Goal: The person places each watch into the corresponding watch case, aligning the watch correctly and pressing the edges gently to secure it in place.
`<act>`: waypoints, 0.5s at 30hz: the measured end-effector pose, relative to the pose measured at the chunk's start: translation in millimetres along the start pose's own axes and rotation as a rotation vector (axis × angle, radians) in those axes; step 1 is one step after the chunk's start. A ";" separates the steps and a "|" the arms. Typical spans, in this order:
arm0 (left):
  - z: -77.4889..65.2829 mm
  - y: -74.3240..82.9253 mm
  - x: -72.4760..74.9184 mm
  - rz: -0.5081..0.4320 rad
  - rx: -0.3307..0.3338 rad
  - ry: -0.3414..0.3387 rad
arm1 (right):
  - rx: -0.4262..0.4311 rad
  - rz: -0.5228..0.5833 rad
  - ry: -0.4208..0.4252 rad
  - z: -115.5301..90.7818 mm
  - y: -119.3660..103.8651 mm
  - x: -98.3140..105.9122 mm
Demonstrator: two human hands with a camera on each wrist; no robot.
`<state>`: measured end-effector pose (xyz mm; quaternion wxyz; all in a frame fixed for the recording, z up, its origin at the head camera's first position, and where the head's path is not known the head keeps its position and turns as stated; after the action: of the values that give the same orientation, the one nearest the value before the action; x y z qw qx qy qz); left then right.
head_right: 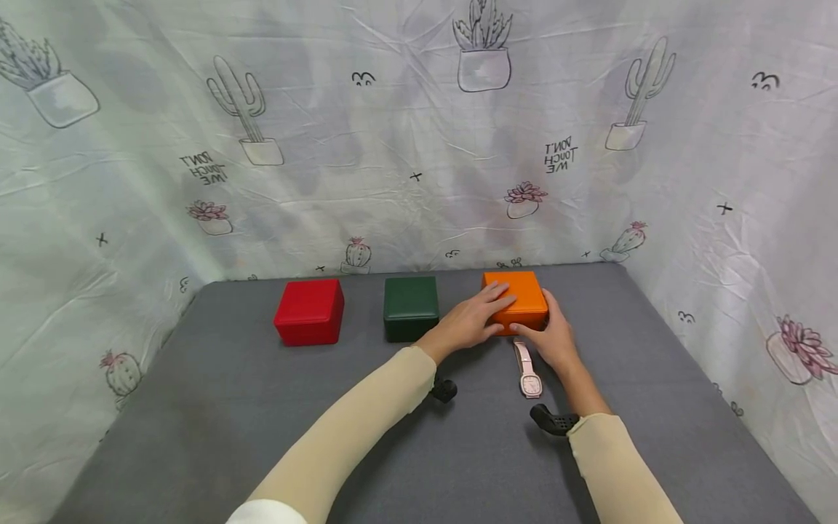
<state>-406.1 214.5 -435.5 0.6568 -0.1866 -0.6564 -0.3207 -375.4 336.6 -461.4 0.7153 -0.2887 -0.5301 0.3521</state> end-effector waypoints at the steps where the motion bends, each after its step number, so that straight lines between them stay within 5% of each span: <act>1: 0.7 0.2 -0.1 0.003 -0.002 -0.002 | 0.002 0.005 0.001 0.7 0.1 -0.1; 15: 8.6 2.3 -2.0 -0.012 0.003 -0.001 | -0.048 -0.055 -0.023 4.7 7.6 2.0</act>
<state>-410.8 222.2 -436.5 0.6549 -0.1817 -0.6582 -0.3238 -381.1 342.9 -465.0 0.7114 -0.2871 -0.5543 0.3229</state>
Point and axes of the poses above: each hand's wrist, its own z-axis towards the middle knuckle, its own x-axis out of the back of the hand, y = z × x, the point moved 10 cm from there along z, towards the middle knuckle, and after that the axes turned 9 degrees about x, right-handed, at the moved point
